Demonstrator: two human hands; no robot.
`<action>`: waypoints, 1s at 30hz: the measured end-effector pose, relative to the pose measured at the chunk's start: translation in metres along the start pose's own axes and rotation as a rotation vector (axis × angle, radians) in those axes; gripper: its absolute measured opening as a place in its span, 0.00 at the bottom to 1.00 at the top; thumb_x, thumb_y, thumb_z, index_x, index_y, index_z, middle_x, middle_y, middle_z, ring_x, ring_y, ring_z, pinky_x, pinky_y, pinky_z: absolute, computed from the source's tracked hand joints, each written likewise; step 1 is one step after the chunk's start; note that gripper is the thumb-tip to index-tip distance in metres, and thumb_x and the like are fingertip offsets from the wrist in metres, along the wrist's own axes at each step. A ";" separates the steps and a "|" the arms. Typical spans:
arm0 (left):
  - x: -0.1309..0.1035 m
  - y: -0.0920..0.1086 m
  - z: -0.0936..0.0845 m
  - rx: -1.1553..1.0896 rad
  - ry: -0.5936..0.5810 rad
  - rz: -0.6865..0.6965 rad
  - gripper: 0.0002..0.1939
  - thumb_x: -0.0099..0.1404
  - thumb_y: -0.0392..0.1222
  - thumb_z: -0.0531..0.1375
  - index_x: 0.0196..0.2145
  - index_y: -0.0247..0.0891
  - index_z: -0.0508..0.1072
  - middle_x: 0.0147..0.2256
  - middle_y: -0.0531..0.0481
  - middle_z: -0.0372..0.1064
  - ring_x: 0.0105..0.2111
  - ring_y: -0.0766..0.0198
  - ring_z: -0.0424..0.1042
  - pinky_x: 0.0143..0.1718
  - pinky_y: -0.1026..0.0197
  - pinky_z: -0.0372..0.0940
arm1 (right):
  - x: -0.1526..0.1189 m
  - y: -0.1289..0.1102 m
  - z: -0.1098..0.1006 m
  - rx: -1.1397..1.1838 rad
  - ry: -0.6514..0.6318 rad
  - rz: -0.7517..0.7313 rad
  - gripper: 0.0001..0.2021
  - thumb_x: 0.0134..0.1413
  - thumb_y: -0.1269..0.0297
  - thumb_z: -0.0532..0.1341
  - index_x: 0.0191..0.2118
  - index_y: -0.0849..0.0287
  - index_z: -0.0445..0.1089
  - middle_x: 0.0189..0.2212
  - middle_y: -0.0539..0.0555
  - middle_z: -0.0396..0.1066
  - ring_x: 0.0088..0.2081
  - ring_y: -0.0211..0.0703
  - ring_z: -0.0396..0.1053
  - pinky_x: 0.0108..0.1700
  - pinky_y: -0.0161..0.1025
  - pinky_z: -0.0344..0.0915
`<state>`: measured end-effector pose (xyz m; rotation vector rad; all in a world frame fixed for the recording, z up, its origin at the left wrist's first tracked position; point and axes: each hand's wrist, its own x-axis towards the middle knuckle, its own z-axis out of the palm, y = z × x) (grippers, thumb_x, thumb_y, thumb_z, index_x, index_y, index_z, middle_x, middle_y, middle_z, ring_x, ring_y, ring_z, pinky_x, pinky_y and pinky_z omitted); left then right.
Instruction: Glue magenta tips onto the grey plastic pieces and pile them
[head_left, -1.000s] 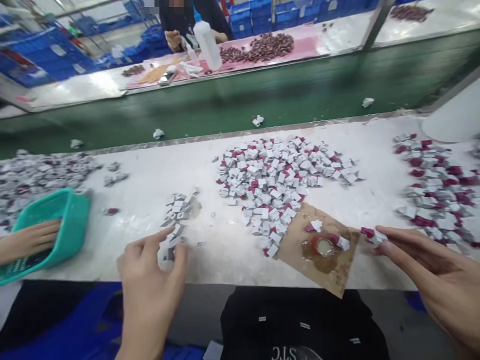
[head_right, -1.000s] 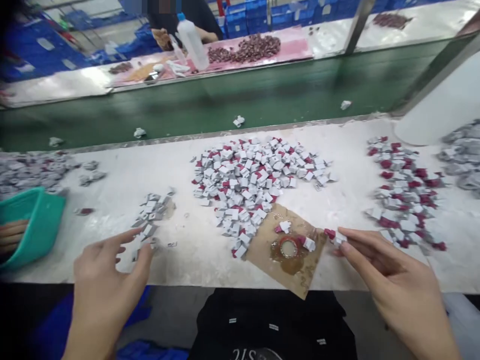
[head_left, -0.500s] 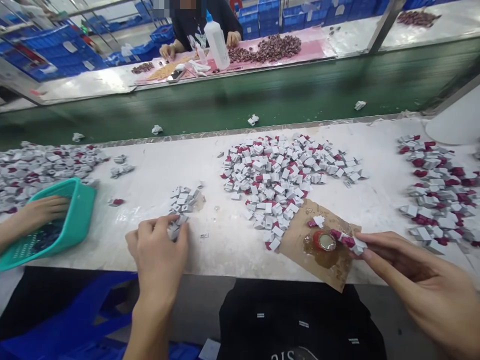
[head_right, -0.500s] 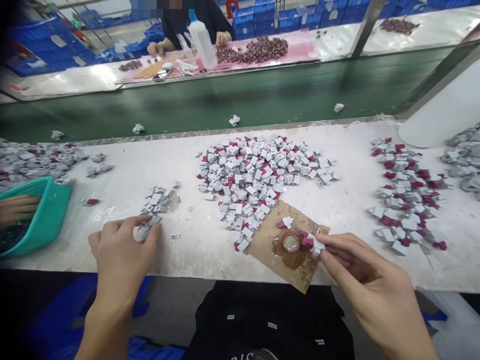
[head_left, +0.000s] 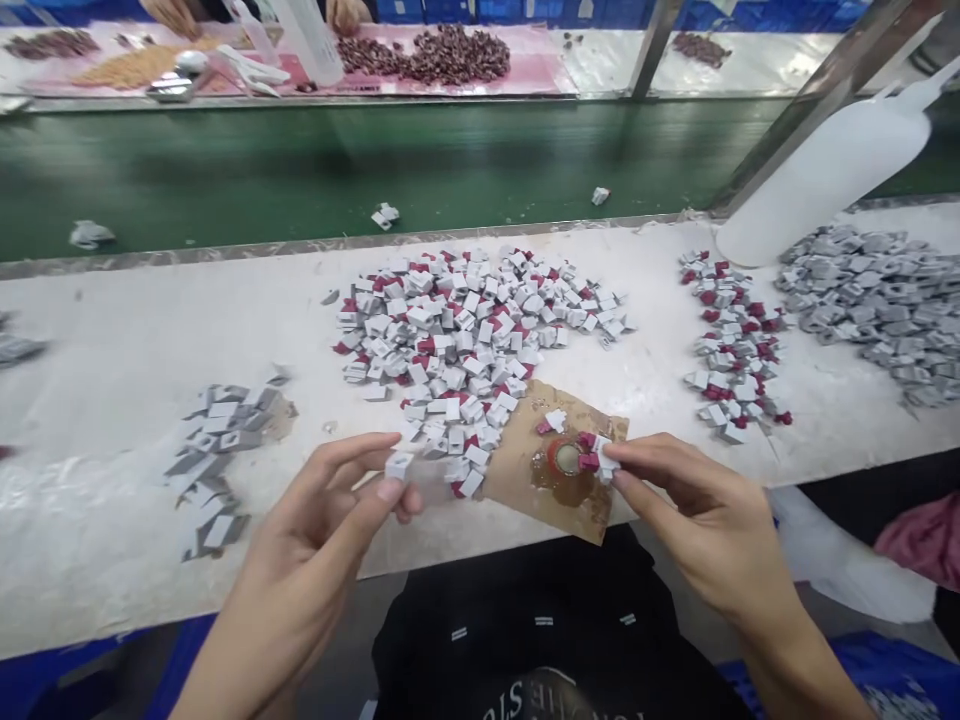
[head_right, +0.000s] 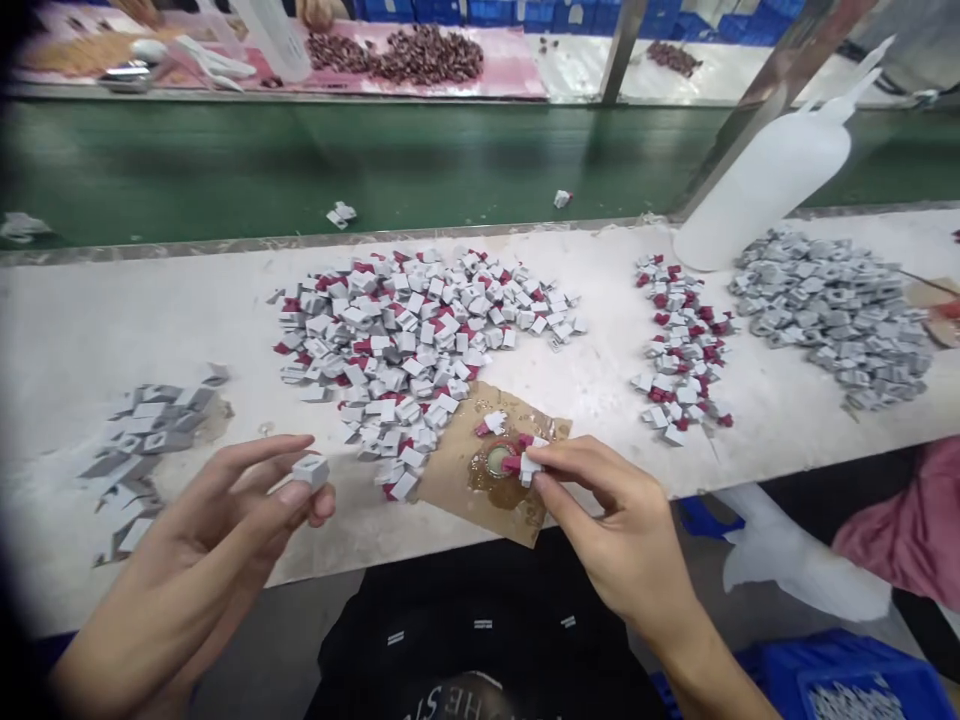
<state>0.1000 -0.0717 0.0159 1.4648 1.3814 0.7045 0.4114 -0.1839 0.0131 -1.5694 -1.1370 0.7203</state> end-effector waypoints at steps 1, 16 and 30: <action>0.000 0.002 0.007 -0.073 -0.058 -0.031 0.21 0.77 0.64 0.67 0.56 0.48 0.82 0.34 0.47 0.82 0.40 0.52 0.86 0.45 0.54 0.82 | 0.000 0.000 0.001 -0.005 0.000 -0.006 0.09 0.71 0.65 0.74 0.50 0.44 0.91 0.44 0.53 0.88 0.45 0.47 0.85 0.48 0.40 0.85; 0.007 -0.028 0.002 0.766 0.164 0.470 0.19 0.78 0.61 0.65 0.53 0.44 0.81 0.43 0.44 0.78 0.35 0.54 0.79 0.34 0.55 0.75 | 0.000 0.006 0.004 0.003 -0.015 -0.037 0.11 0.72 0.67 0.72 0.51 0.43 0.90 0.44 0.52 0.87 0.44 0.46 0.85 0.48 0.43 0.84; 0.014 0.002 -0.007 0.195 -0.060 0.196 0.14 0.72 0.59 0.74 0.43 0.47 0.87 0.36 0.48 0.85 0.33 0.55 0.84 0.37 0.60 0.79 | 0.013 -0.020 0.009 0.205 -0.048 0.063 0.10 0.74 0.63 0.72 0.53 0.42 0.91 0.43 0.54 0.83 0.45 0.46 0.81 0.43 0.38 0.79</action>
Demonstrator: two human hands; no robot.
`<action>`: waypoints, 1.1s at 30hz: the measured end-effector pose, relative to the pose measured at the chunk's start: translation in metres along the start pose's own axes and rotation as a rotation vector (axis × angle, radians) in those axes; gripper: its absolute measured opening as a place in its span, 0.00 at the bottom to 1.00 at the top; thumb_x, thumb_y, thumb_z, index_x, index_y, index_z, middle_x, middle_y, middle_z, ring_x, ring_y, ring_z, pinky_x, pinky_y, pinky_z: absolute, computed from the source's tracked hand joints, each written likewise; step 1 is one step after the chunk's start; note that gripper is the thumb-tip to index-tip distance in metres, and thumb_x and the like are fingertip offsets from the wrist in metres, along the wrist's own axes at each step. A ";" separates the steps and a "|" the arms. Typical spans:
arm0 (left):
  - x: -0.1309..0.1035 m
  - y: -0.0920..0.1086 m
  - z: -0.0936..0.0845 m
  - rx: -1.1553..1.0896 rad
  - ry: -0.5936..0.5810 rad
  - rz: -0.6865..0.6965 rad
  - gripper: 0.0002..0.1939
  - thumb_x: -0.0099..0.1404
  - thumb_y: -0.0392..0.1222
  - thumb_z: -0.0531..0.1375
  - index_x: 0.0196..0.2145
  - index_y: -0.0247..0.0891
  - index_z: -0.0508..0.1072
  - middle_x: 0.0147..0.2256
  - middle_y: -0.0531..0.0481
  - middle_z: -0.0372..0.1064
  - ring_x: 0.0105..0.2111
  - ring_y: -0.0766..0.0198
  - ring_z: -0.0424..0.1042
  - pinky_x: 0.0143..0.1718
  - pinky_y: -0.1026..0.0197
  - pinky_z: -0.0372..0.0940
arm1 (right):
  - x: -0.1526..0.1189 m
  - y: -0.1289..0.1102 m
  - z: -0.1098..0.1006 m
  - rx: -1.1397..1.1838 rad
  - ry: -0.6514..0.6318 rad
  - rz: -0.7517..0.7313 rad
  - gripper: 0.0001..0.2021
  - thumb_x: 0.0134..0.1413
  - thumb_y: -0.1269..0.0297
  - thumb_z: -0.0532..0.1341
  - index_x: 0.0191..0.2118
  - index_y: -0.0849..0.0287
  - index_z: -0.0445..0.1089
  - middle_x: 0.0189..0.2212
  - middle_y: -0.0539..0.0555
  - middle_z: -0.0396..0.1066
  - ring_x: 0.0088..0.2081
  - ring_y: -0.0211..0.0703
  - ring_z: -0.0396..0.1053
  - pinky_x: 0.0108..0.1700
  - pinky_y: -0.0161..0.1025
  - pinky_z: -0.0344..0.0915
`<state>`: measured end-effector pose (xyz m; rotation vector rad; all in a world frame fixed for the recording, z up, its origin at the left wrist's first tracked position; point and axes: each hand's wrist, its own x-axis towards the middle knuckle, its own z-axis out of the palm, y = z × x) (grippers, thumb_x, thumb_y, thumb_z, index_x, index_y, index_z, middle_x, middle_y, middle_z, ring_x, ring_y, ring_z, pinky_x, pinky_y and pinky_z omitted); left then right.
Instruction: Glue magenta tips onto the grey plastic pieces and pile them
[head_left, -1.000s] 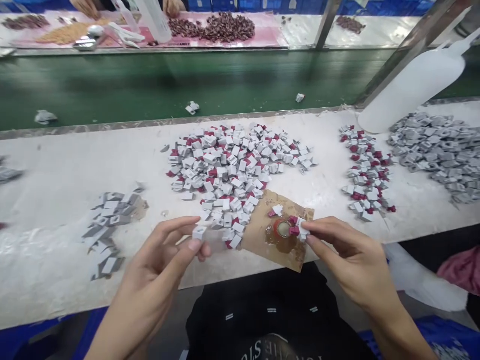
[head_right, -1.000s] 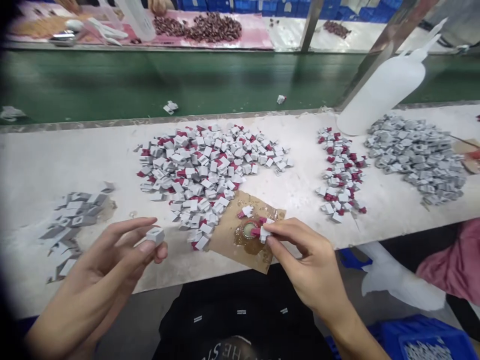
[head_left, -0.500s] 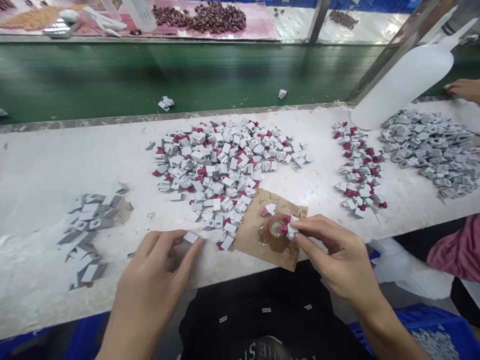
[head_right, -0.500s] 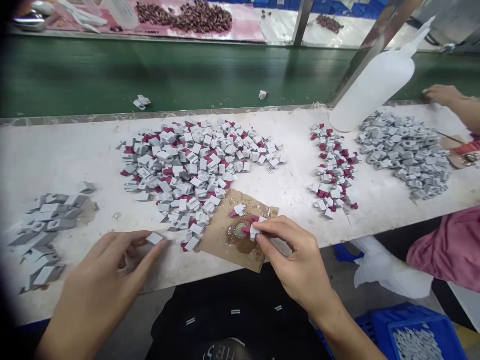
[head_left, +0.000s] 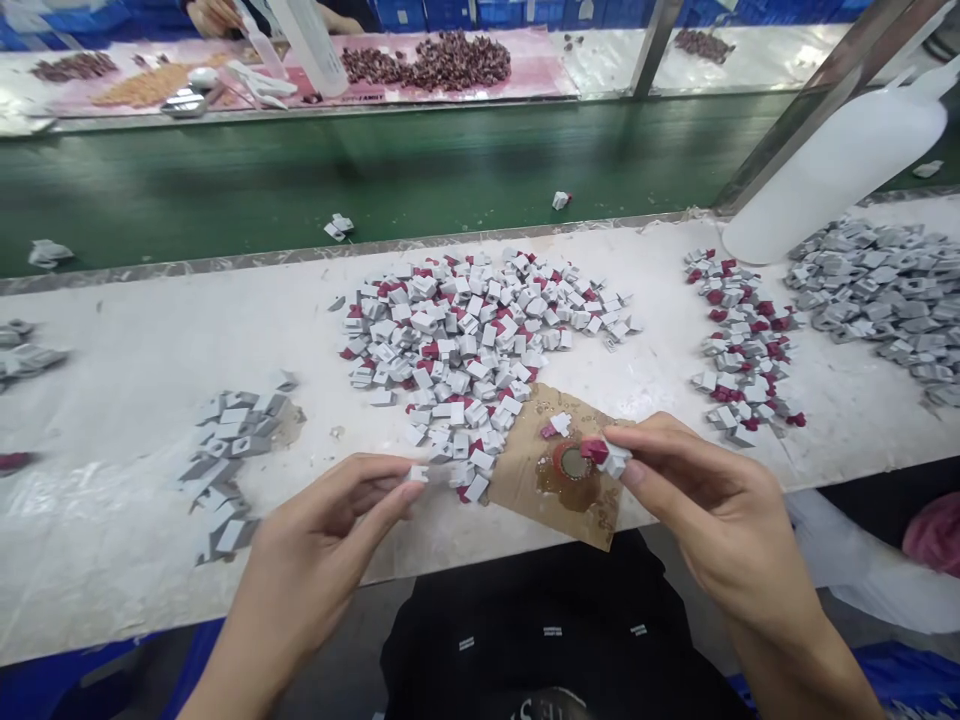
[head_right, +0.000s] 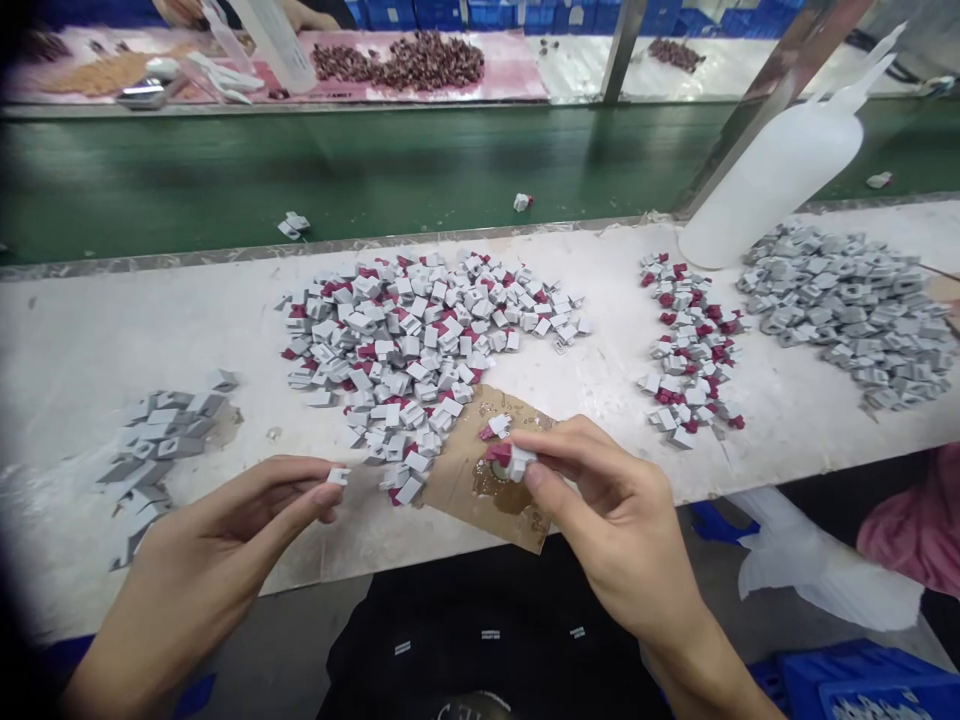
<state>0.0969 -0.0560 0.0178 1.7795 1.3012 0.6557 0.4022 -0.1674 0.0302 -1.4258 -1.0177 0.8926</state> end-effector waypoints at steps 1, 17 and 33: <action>0.003 0.007 0.006 -0.122 -0.002 -0.057 0.15 0.72 0.58 0.74 0.44 0.46 0.88 0.35 0.48 0.85 0.33 0.56 0.84 0.37 0.60 0.80 | 0.003 -0.004 0.006 0.043 -0.012 0.001 0.11 0.74 0.63 0.72 0.53 0.42 0.91 0.44 0.54 0.84 0.45 0.46 0.82 0.42 0.38 0.79; 0.039 0.062 0.064 -0.583 -0.175 -0.032 0.13 0.74 0.53 0.74 0.49 0.43 0.89 0.37 0.46 0.86 0.36 0.59 0.85 0.42 0.61 0.83 | 0.027 -0.008 0.029 0.238 -0.068 -0.016 0.11 0.73 0.66 0.73 0.53 0.45 0.91 0.43 0.54 0.82 0.44 0.43 0.84 0.42 0.36 0.81; 0.071 0.076 0.033 -0.350 -0.072 0.071 0.15 0.74 0.55 0.72 0.50 0.45 0.86 0.38 0.47 0.83 0.35 0.56 0.83 0.38 0.57 0.82 | 0.116 -0.032 0.028 -0.042 -0.391 -0.075 0.14 0.69 0.54 0.76 0.56 0.48 0.89 0.50 0.56 0.88 0.47 0.52 0.86 0.52 0.55 0.87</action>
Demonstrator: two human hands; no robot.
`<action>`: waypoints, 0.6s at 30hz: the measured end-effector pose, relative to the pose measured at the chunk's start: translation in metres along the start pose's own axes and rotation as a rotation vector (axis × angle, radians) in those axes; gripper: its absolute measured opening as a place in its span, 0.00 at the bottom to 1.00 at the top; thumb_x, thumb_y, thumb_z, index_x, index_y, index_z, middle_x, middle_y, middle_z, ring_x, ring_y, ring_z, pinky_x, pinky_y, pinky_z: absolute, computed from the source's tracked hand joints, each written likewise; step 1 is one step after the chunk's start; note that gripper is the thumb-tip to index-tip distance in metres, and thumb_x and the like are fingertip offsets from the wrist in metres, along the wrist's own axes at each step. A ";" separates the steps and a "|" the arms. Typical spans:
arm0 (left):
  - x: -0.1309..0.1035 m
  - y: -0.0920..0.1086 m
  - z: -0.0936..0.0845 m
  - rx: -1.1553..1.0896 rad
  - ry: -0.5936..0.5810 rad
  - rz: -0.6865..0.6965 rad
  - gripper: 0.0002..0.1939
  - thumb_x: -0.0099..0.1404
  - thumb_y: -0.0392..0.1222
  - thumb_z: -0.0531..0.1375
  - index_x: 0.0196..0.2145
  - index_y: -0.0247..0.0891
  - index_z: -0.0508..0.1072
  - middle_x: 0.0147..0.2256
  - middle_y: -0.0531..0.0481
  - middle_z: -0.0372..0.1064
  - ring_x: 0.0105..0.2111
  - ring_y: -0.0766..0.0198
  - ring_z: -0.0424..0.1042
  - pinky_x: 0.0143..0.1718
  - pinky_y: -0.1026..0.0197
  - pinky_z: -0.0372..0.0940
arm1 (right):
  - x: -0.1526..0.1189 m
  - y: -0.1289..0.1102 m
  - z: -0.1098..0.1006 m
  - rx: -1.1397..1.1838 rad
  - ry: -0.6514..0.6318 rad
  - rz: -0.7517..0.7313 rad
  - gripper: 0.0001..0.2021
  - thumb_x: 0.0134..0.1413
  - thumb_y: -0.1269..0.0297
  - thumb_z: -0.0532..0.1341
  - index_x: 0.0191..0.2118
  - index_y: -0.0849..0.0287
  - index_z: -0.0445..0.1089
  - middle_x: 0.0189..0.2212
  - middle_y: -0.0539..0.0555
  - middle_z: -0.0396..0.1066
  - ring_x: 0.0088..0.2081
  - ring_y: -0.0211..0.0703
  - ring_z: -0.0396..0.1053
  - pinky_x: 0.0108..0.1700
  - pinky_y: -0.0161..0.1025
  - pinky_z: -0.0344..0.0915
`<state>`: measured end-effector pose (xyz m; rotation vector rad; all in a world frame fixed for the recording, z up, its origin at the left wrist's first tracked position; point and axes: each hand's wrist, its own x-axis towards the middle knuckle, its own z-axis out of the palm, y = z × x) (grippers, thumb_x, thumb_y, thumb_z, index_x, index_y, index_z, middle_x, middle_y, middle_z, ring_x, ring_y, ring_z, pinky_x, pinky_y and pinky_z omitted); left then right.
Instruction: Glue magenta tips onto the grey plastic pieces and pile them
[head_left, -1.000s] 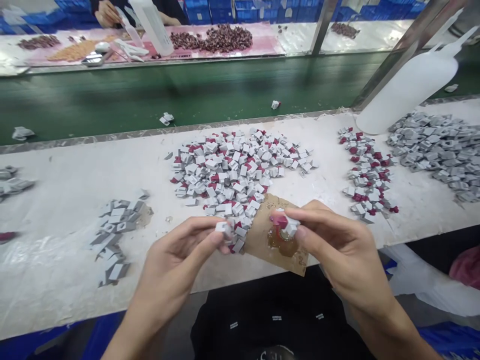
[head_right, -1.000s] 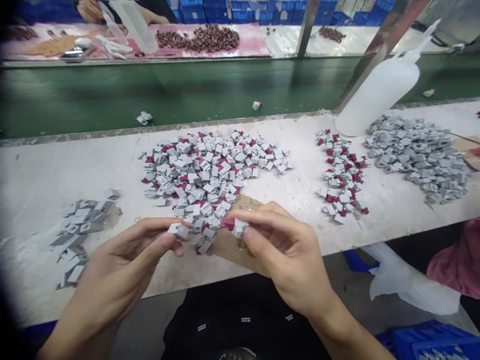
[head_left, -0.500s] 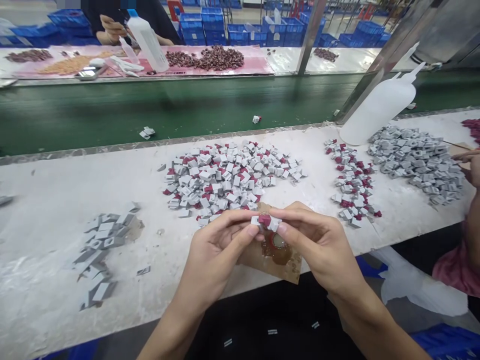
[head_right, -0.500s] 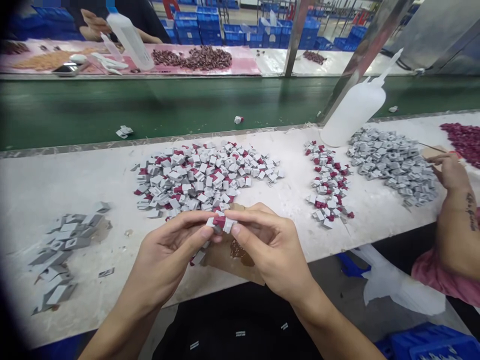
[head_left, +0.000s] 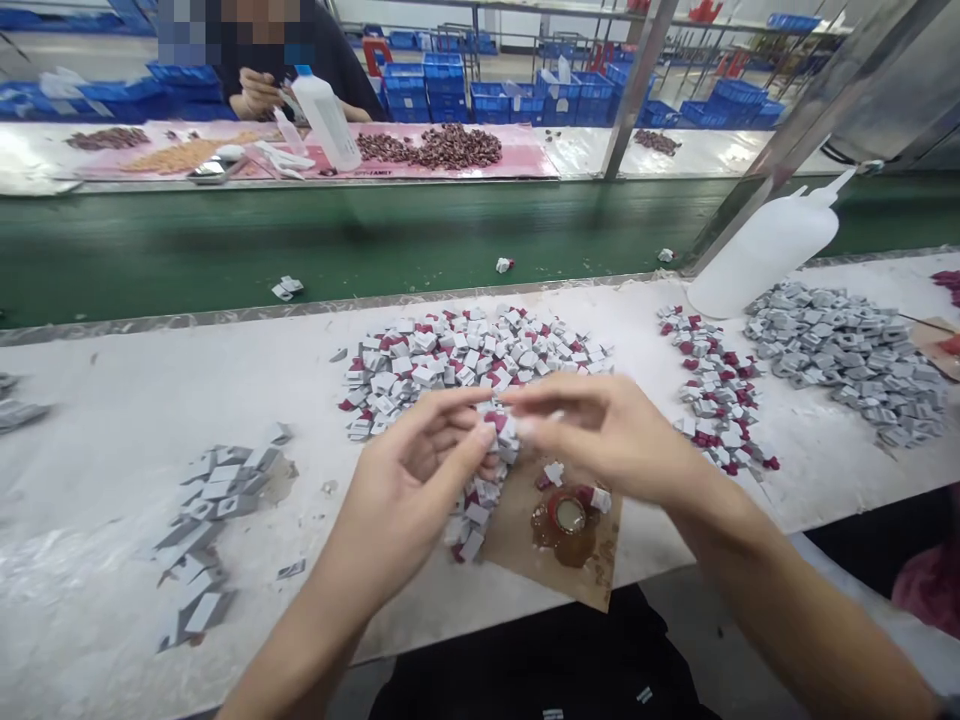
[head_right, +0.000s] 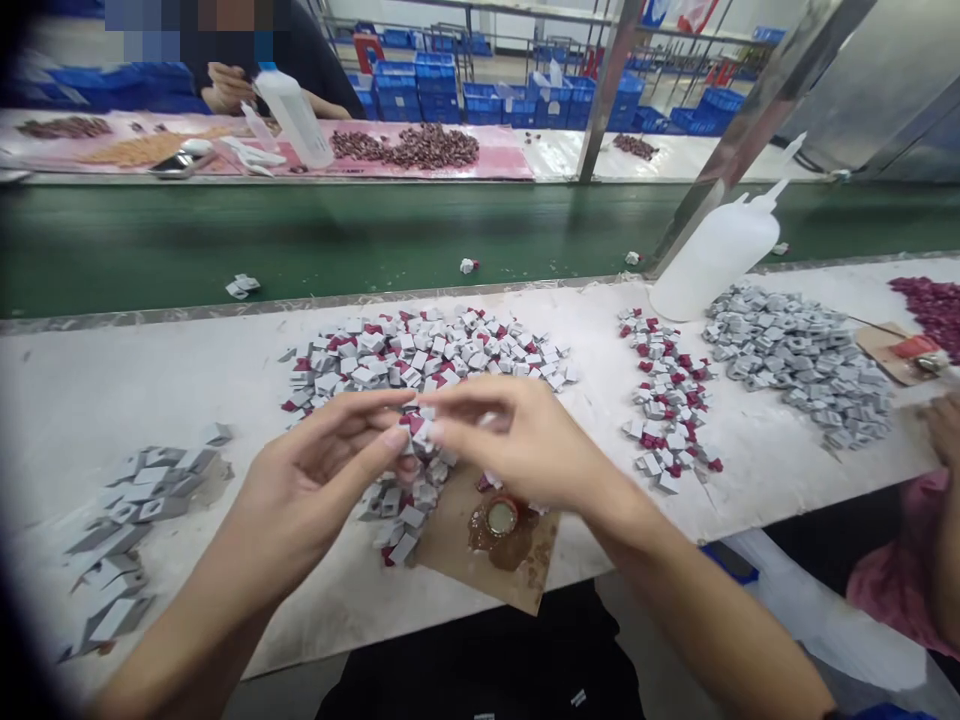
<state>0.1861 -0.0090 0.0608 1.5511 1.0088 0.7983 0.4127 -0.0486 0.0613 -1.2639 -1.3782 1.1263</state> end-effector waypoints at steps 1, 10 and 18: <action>0.007 0.001 -0.006 0.051 0.027 -0.001 0.16 0.74 0.56 0.72 0.51 0.44 0.86 0.39 0.46 0.84 0.36 0.56 0.83 0.38 0.56 0.81 | 0.028 0.000 -0.007 -0.148 0.019 -0.019 0.14 0.70 0.56 0.75 0.57 0.48 0.89 0.51 0.57 0.88 0.48 0.53 0.85 0.54 0.57 0.85; 0.103 0.006 -0.017 0.382 0.182 0.067 0.06 0.72 0.41 0.67 0.43 0.38 0.84 0.45 0.39 0.86 0.46 0.50 0.83 0.51 0.49 0.78 | 0.260 0.042 -0.028 -0.571 0.189 0.041 0.20 0.60 0.86 0.68 0.55 0.68 0.86 0.68 0.69 0.78 0.74 0.69 0.68 0.80 0.65 0.58; 0.241 -0.002 -0.020 0.544 0.190 -0.118 0.14 0.80 0.41 0.60 0.46 0.29 0.83 0.48 0.43 0.84 0.47 0.58 0.83 0.54 0.52 0.75 | 0.200 0.044 -0.059 -0.293 0.190 0.078 0.12 0.69 0.64 0.73 0.54 0.62 0.84 0.44 0.63 0.87 0.51 0.58 0.85 0.63 0.62 0.81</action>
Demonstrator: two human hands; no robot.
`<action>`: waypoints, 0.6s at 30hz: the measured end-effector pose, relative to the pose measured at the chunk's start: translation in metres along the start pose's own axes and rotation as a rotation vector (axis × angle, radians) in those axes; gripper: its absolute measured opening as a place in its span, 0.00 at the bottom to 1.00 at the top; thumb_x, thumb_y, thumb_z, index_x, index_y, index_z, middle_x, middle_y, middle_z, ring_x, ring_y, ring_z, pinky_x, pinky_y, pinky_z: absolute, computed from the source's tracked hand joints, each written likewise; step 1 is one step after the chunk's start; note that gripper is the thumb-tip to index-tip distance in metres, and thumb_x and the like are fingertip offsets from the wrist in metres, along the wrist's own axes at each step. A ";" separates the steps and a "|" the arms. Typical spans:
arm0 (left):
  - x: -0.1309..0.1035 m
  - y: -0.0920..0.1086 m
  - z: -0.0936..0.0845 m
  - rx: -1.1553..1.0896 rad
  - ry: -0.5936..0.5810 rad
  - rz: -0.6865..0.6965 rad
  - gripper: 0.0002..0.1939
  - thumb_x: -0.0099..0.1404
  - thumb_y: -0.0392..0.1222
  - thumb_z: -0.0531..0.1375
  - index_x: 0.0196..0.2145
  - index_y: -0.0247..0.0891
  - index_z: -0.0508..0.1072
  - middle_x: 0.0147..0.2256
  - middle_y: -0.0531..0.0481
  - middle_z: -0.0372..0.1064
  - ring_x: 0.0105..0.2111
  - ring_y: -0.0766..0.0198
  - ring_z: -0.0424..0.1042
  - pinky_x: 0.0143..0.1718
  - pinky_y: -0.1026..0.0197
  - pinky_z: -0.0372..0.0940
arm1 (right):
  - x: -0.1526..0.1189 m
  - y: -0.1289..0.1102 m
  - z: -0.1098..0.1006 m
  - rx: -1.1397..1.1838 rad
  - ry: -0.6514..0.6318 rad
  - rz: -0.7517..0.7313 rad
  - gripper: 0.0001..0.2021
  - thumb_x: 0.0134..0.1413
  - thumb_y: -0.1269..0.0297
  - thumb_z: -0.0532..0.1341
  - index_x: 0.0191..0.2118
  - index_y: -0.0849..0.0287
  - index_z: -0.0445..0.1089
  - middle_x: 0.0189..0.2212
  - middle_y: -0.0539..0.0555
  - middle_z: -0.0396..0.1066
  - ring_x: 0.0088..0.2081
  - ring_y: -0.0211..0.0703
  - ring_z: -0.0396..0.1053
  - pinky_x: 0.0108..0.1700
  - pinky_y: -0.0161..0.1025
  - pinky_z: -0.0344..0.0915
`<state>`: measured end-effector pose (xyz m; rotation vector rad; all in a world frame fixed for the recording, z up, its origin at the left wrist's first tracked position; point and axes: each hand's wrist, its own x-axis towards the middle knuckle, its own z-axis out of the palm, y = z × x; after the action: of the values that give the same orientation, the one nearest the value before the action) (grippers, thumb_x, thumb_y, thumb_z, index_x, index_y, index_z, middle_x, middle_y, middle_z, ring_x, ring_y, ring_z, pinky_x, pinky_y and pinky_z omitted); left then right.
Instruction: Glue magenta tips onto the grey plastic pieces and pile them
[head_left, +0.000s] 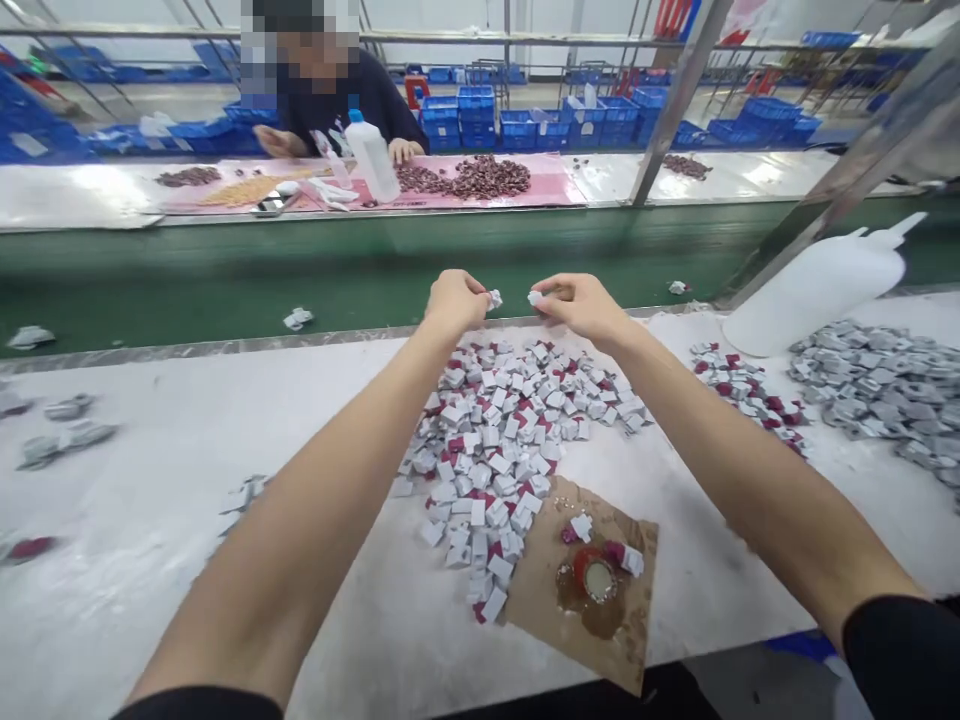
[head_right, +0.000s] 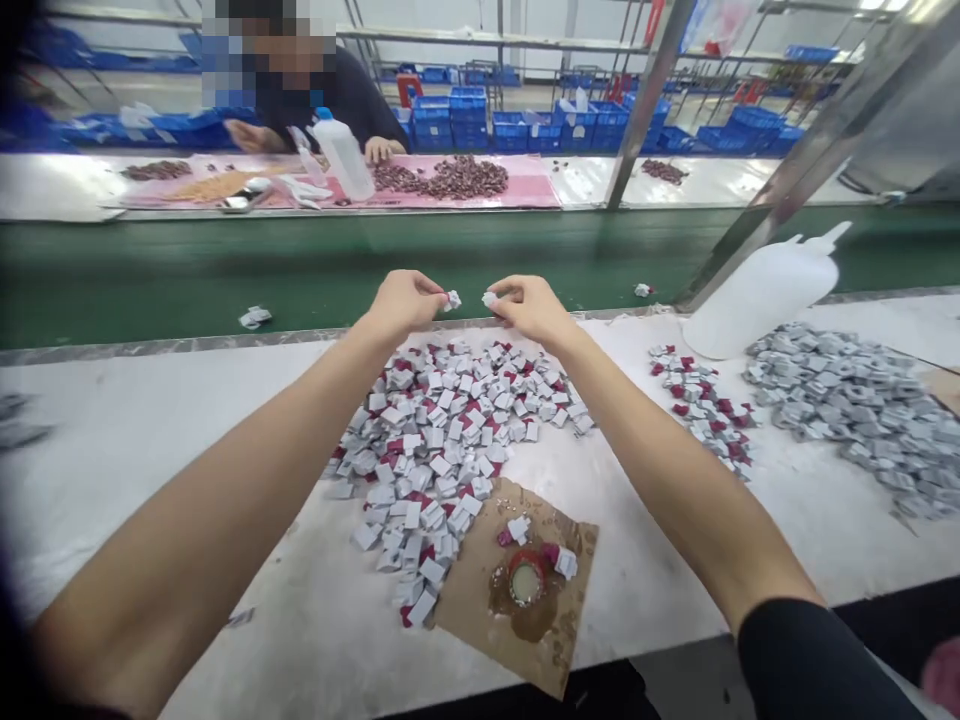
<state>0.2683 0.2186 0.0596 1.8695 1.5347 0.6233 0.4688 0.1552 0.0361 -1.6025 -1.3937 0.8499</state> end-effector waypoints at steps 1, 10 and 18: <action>0.010 0.000 0.006 0.003 -0.039 -0.018 0.17 0.83 0.45 0.59 0.50 0.29 0.83 0.51 0.43 0.83 0.49 0.57 0.83 0.55 0.51 0.76 | -0.020 0.001 -0.010 0.054 -0.015 0.009 0.14 0.71 0.61 0.73 0.56 0.61 0.83 0.43 0.62 0.87 0.48 0.55 0.86 0.59 0.59 0.84; 0.016 0.023 0.022 0.077 -0.067 -0.050 0.25 0.79 0.50 0.70 0.66 0.37 0.77 0.67 0.37 0.74 0.65 0.44 0.76 0.66 0.35 0.75 | -0.197 0.009 -0.055 0.679 0.106 0.255 0.19 0.54 0.54 0.85 0.43 0.54 0.82 0.44 0.53 0.82 0.50 0.51 0.85 0.55 0.52 0.86; -0.162 0.028 -0.012 -0.126 -0.319 0.261 0.18 0.82 0.55 0.63 0.52 0.42 0.87 0.49 0.45 0.86 0.47 0.50 0.84 0.51 0.47 0.80 | -0.248 -0.008 -0.020 0.655 0.151 0.080 0.12 0.62 0.52 0.82 0.47 0.45 0.85 0.47 0.50 0.79 0.41 0.42 0.80 0.51 0.45 0.85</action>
<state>0.2445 0.0588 0.0936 1.9768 1.0362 0.4931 0.4450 -0.0920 0.0451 -1.1829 -0.8236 1.0701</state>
